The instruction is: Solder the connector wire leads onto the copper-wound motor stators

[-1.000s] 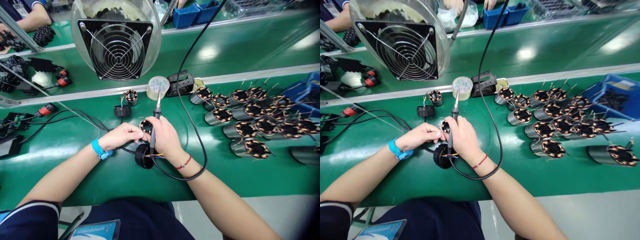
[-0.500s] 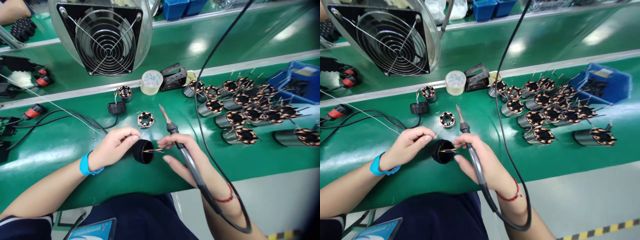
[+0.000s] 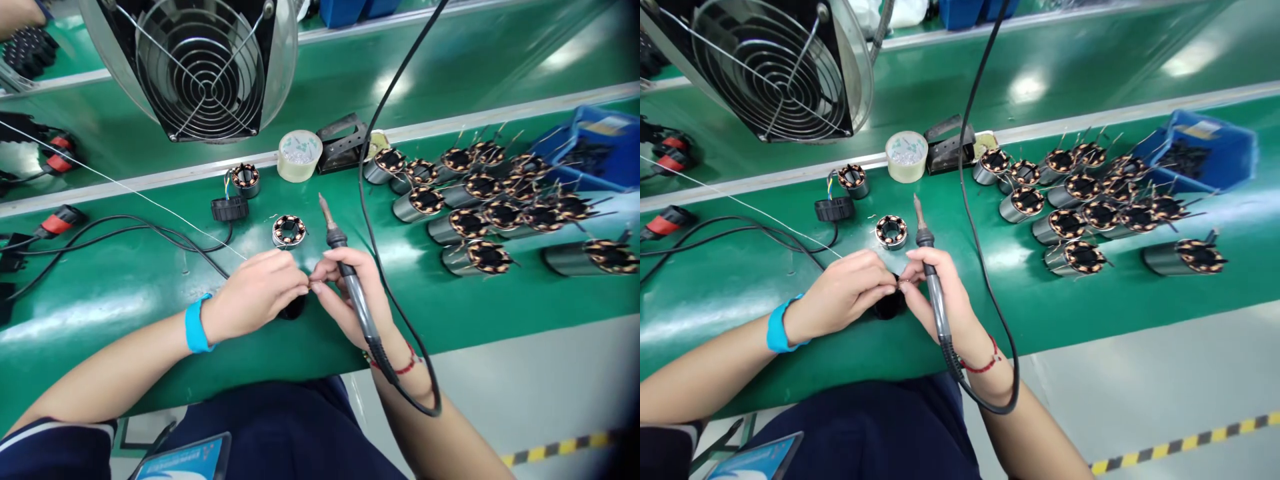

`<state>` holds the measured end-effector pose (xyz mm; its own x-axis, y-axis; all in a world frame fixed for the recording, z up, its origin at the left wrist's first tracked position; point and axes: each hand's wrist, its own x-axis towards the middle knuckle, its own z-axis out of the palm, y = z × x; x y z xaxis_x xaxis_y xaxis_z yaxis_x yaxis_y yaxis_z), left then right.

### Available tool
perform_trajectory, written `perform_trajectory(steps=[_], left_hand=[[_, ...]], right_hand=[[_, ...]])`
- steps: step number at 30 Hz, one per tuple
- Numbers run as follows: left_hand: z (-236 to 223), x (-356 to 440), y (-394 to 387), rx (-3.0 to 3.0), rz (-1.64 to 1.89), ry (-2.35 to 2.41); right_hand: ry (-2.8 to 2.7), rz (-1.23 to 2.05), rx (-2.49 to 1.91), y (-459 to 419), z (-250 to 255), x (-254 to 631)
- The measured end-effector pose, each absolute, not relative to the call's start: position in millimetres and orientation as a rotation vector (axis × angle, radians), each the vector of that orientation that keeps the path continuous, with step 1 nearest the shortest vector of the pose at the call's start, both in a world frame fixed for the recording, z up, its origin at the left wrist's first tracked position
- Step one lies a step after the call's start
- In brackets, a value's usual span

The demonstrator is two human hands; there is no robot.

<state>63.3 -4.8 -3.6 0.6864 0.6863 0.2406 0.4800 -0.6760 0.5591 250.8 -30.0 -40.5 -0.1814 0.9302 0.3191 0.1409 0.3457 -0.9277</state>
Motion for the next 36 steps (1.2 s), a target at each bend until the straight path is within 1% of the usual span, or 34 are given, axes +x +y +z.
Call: perform_trajectory(steps=[5,11,13,23,27,31,36], left_hand=[[-7,70,-2,2.534,0.647,0.947],[-7,68,3,2.457,0.631,0.916],[-7,68,2,2.415,0.644,0.969],[0,63,-18,2.037,0.637,1.316],[2,54,-12,1.812,0.649,1.331],[1,42,11,1.85,0.562,1.382],[-3,32,44,1.887,0.512,1.441]], right_hand=[[-1.573,0.987,-0.952,-28,-41,251],[-1.565,1.013,-0.972,-28,-40,252],[-1.537,1.006,-0.973,-27,-39,250],[-1.213,0.937,-1.039,-30,-34,209],[-1.099,0.936,-1.1,-32,-37,187],[-1.19,0.917,-1.14,-23,-38,184],[-1.418,0.805,-1.222,-11,-26,212]])
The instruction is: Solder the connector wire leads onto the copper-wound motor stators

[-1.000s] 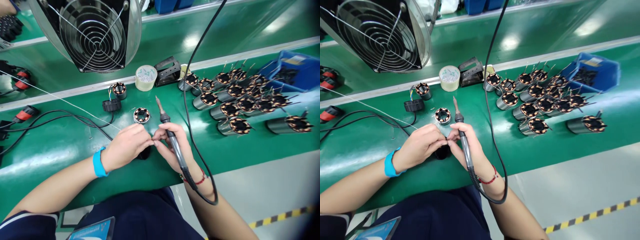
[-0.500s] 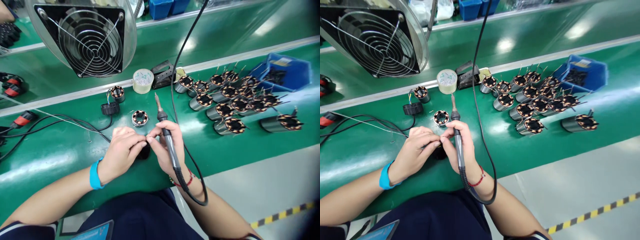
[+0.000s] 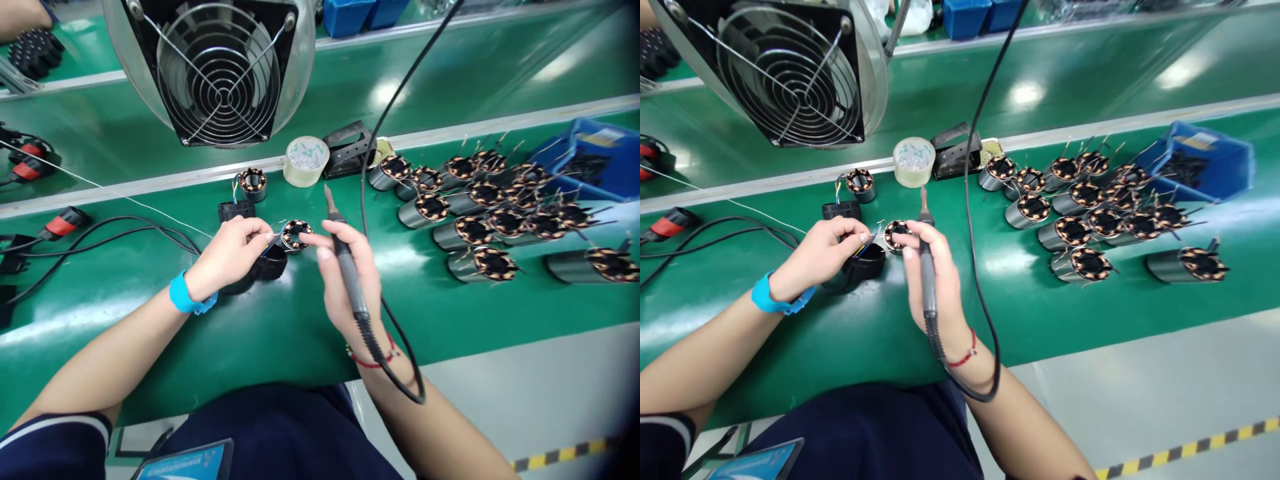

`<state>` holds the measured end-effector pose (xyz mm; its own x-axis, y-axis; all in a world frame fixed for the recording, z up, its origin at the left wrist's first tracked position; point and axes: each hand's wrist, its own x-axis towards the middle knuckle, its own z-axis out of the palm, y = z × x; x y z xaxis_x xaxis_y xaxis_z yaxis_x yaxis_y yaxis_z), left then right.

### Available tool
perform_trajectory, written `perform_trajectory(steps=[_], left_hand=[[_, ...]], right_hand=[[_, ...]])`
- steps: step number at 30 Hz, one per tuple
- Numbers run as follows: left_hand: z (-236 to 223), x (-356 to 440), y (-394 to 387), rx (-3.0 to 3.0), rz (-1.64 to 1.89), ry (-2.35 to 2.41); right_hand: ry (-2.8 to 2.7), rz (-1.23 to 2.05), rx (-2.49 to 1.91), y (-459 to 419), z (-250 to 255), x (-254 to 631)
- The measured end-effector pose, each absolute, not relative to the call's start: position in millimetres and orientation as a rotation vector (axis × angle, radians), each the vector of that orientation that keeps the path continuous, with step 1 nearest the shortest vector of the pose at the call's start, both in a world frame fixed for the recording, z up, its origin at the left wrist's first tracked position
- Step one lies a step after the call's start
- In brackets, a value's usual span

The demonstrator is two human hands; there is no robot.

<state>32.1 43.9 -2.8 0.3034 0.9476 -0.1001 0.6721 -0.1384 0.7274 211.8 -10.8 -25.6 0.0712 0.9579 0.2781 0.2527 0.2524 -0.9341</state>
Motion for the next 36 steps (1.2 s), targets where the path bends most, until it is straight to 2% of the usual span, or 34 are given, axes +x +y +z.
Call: perform_trajectory(steps=[8,14,19,22,29,36], left_hand=[[5,35,43,1.924,0.742,1.415],[6,38,29,1.881,0.687,1.265],[-1,40,25,1.602,0.909,1.231],[-3,37,28,1.481,1.003,1.035],[5,25,34,1.753,0.796,0.559],[9,34,26,2.346,0.709,0.626]], right_hand=[[-1.394,0.784,-1.224,-5,-26,225],[-1.512,0.82,-1.149,4,-14,201],[-1.368,0.878,-1.134,7,-18,202],[-1.278,0.954,-1.15,8,-26,207],[-1.148,1.169,-1.087,14,-33,207],[-1.277,1.193,-1.009,13,-37,204]])
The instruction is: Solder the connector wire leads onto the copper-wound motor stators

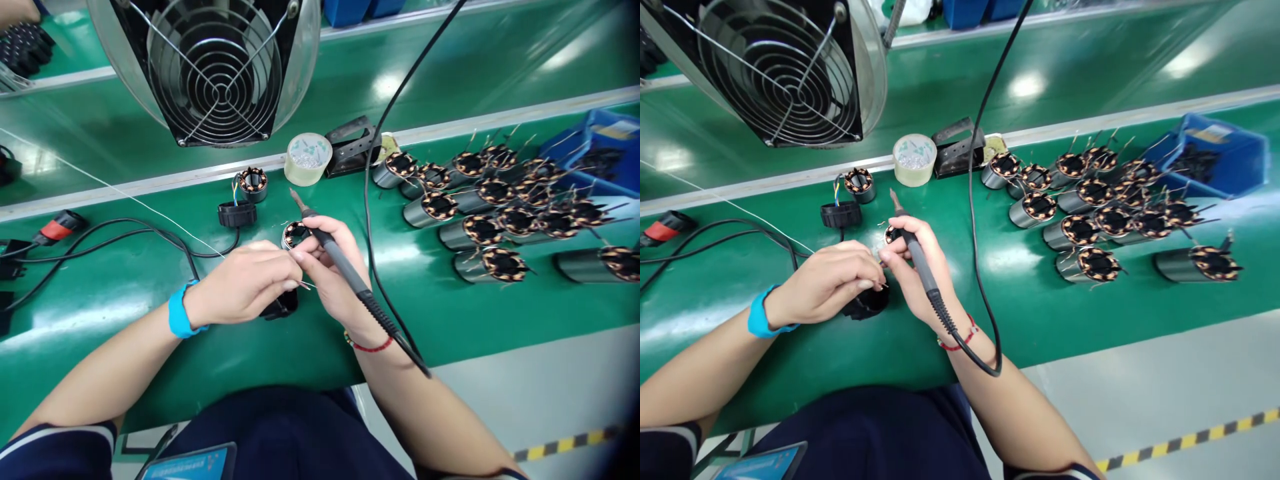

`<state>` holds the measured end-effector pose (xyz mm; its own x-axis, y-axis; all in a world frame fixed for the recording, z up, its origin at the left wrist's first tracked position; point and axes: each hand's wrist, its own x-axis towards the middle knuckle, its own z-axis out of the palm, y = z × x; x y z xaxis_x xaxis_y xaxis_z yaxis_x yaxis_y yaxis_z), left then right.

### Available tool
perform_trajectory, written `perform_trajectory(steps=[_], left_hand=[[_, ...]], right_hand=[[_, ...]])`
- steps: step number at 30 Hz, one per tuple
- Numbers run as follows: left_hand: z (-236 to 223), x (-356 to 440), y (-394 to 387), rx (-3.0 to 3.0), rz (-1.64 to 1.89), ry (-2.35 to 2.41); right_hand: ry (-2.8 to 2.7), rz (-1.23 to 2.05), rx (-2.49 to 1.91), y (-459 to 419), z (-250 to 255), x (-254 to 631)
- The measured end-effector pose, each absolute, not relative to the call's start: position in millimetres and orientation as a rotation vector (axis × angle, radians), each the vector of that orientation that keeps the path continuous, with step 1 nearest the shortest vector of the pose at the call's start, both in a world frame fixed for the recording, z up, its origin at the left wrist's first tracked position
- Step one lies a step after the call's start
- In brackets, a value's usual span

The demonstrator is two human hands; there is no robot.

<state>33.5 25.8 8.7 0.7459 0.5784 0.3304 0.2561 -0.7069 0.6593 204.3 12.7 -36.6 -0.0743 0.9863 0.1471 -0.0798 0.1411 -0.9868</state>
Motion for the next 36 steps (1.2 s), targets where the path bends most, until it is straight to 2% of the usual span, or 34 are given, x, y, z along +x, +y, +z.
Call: perform_trajectory(steps=[7,14,22,36], left_hand=[[0,29,46,2.243,0.496,1.065],[2,34,62,2.057,0.52,1.342],[2,42,59,2.02,0.549,1.482],[-2,44,58,2.019,0.597,1.521]], right_hand=[[-1.67,0.724,-1.18,5,-23,219],[-1.613,0.45,-1.114,-10,-34,233],[-1.491,0.36,-0.975,-8,-52,231],[-1.549,0.401,-1.076,-10,-49,234]])
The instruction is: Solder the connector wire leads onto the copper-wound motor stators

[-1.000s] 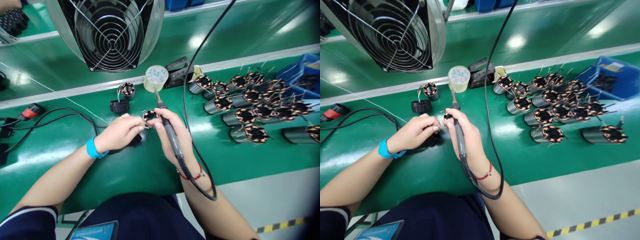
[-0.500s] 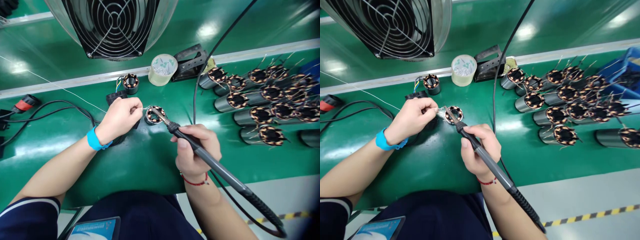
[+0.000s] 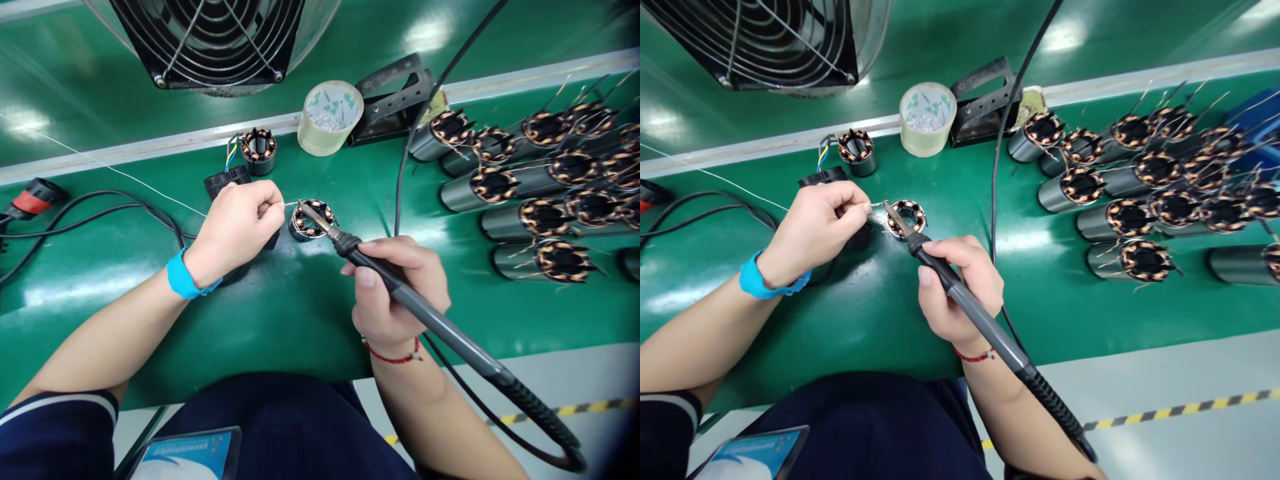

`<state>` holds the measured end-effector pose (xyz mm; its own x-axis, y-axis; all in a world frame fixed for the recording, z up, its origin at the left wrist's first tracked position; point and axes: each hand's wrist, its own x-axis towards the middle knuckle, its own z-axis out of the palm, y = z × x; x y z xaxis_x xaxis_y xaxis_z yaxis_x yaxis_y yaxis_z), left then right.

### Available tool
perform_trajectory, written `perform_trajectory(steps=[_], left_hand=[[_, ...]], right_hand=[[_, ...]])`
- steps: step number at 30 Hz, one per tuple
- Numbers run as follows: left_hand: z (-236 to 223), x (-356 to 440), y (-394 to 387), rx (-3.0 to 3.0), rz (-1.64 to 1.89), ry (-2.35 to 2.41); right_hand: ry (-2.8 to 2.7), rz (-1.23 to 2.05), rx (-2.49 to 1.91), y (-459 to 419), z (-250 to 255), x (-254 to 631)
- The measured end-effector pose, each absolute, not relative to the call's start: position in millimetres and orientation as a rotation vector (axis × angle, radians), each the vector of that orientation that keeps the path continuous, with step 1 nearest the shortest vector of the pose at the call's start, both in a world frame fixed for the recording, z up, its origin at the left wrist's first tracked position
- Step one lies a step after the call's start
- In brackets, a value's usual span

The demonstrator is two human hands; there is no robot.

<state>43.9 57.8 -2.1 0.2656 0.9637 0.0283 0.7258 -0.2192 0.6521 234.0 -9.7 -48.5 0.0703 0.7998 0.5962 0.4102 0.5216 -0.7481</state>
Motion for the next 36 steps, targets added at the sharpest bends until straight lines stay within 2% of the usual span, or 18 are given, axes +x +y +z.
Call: perform_trajectory(steps=[36], left_hand=[[-3.3,45.5,58.0,2.0,0.657,1.501]], right_hand=[[-1.53,0.357,-1.012,-9.1,-51.4,229.5]])
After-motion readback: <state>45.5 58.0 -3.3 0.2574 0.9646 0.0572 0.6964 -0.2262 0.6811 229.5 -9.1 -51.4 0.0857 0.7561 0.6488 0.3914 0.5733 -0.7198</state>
